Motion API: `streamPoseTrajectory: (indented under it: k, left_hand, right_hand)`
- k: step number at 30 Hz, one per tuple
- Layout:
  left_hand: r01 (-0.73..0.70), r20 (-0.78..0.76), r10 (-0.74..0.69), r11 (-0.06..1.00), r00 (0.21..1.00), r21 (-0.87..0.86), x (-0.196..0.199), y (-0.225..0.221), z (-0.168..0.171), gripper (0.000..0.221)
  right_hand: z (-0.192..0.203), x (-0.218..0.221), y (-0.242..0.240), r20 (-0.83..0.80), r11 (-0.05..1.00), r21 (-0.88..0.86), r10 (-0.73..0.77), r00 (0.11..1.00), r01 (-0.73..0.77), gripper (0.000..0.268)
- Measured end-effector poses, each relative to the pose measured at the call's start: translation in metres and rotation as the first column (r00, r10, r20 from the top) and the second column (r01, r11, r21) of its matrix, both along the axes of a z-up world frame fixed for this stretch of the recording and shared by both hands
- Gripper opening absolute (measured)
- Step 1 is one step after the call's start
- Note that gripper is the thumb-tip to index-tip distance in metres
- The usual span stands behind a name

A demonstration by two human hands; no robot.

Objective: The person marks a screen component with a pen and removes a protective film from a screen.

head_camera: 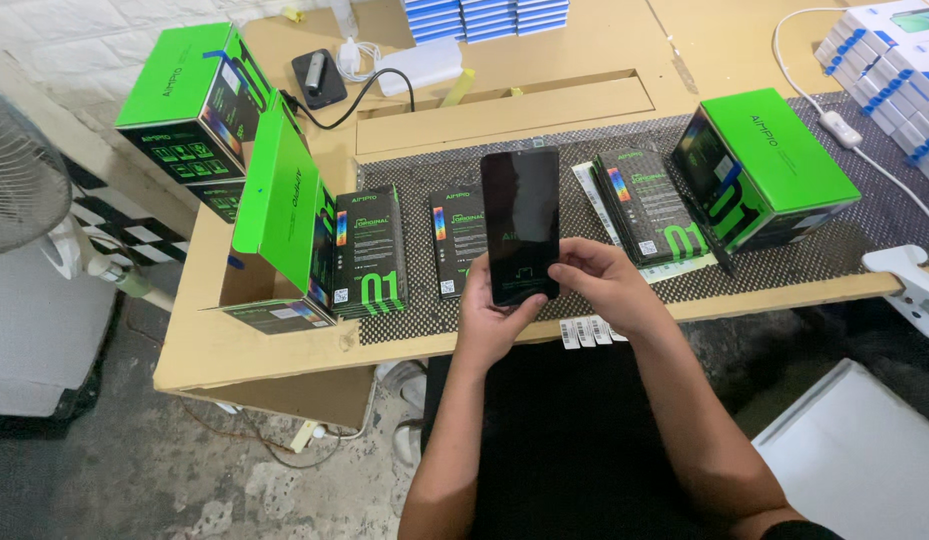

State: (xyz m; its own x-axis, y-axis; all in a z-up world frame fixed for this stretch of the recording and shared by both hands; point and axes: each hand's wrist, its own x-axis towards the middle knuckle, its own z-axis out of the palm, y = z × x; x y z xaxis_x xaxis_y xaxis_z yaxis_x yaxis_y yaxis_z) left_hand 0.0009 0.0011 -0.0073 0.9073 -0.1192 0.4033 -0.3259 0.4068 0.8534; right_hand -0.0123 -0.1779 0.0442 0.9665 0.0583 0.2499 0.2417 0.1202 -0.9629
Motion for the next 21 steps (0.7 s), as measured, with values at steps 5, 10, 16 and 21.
streamPoseTrajectory:
  k: [5,10,16,21]
  left_hand:
    - [0.042,-0.005,-0.043,0.999,0.999,-0.015,-0.004,-0.001,0.006,0.073]
    - [0.07,0.003,-0.07,0.998,0.998,-0.006,-0.005,-0.001,0.003,0.073]
    - [0.124,0.0,-0.124,0.992,0.992,-0.009,-0.01,0.0,0.007,0.074]
    - [0.236,0.046,-0.232,0.96,0.972,-0.148,0.003,0.001,-0.001,0.091]
  right_hand:
    - [0.022,0.0,0.0,0.005,0.999,-0.017,-0.028,1.0,0.028,0.026]
    - [0.041,0.018,-0.014,0.124,0.999,0.008,-0.032,0.992,0.031,0.03]
    - [0.08,0.019,-0.011,0.196,0.998,0.046,-0.049,0.98,0.04,0.04]
    - [0.063,0.047,-0.032,0.224,0.998,0.061,-0.02,0.974,0.006,0.047]
